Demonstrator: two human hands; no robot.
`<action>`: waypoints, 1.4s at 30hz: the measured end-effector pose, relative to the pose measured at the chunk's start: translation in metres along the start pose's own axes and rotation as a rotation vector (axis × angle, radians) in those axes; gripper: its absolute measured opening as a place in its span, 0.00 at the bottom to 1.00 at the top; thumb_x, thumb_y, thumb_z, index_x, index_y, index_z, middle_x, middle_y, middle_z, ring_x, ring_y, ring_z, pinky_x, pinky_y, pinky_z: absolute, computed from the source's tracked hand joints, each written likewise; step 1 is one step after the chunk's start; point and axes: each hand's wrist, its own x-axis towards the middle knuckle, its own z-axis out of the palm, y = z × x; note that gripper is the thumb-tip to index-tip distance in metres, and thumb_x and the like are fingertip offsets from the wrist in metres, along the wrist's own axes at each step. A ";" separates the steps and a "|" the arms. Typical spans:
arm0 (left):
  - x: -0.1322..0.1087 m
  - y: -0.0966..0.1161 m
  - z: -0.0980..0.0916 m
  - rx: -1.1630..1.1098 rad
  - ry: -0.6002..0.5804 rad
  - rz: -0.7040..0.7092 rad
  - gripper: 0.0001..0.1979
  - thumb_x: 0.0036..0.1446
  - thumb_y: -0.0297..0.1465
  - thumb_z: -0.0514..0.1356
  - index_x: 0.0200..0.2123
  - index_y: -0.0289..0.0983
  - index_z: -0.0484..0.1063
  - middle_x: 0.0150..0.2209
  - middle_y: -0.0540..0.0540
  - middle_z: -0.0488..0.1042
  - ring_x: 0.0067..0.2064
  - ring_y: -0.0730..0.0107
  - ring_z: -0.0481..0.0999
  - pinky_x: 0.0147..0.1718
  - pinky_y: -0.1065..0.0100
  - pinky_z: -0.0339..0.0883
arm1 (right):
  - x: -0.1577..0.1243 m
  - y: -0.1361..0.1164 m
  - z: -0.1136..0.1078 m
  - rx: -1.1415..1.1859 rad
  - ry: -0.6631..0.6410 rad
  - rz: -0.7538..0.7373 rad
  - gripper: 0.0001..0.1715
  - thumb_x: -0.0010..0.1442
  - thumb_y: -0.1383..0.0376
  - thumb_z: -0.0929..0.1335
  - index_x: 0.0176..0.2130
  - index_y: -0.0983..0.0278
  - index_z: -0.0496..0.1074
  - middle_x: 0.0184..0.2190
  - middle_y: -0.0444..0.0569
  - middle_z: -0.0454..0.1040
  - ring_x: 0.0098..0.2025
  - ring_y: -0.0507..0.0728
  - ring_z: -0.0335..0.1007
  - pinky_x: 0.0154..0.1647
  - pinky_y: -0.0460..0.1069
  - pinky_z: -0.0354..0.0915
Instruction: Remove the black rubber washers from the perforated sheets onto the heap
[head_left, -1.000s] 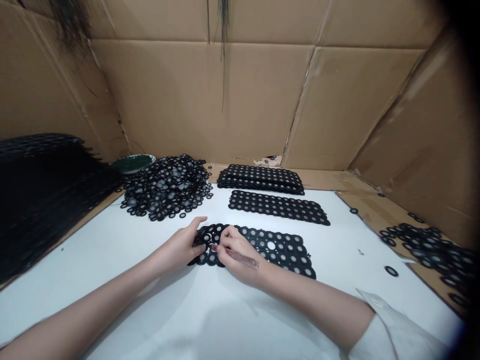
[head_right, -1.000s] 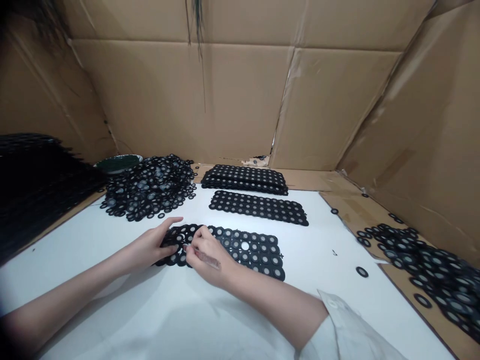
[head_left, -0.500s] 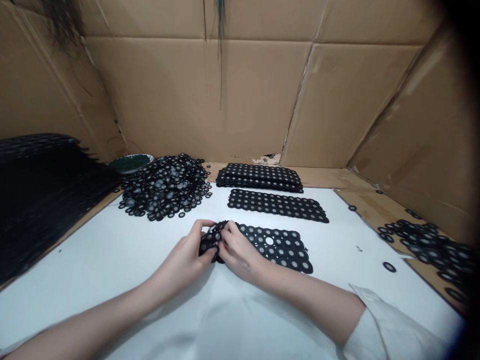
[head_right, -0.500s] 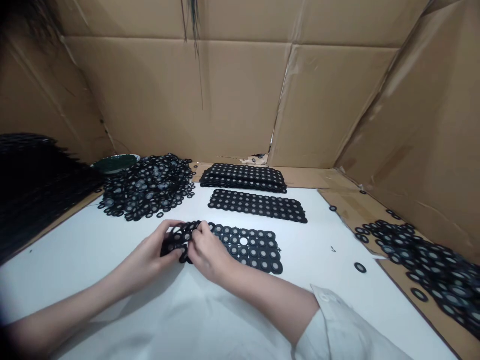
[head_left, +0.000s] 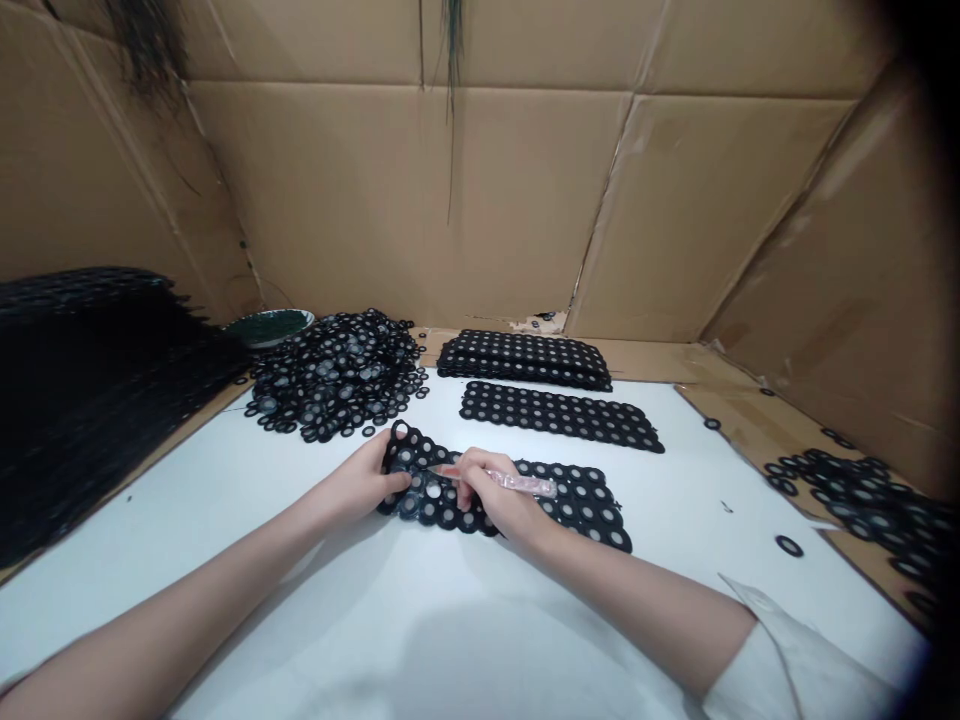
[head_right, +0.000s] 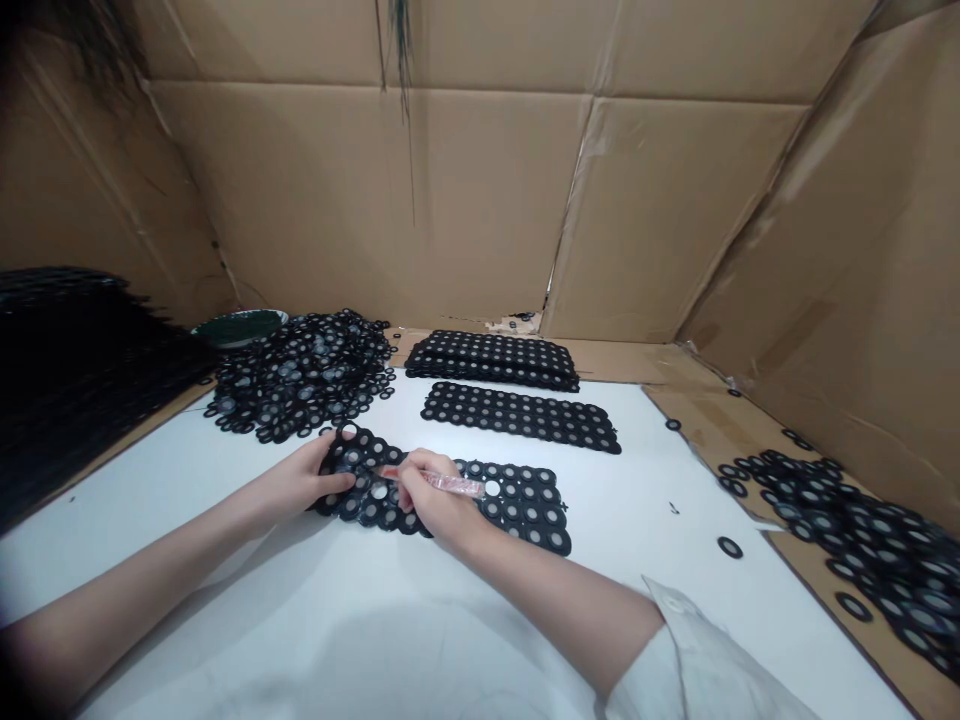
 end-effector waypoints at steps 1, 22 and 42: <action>0.000 0.001 0.000 -0.006 0.006 -0.001 0.17 0.40 0.31 0.56 0.37 0.35 0.62 0.35 0.47 0.70 0.39 0.60 0.69 0.36 0.63 0.62 | 0.000 -0.001 0.000 0.030 0.005 0.011 0.15 0.52 0.68 0.57 0.17 0.64 0.59 0.17 0.41 0.61 0.23 0.49 0.60 0.32 0.46 0.59; -0.004 0.001 0.008 -0.175 -0.015 0.109 0.16 0.42 0.30 0.57 0.38 0.37 0.60 0.33 0.50 0.70 0.37 0.64 0.70 0.36 0.65 0.64 | -0.002 -0.001 0.002 -0.136 -0.086 0.018 0.15 0.54 0.65 0.59 0.20 0.65 0.66 0.20 0.44 0.65 0.28 0.50 0.63 0.25 0.43 0.55; 0.000 -0.003 -0.002 0.002 -0.088 0.126 0.20 0.43 0.33 0.56 0.43 0.37 0.60 0.38 0.47 0.68 0.40 0.61 0.67 0.38 0.63 0.63 | -0.003 -0.001 -0.002 -0.091 -0.132 0.093 0.14 0.50 0.69 0.58 0.28 0.64 0.72 0.21 0.44 0.66 0.25 0.50 0.61 0.24 0.44 0.56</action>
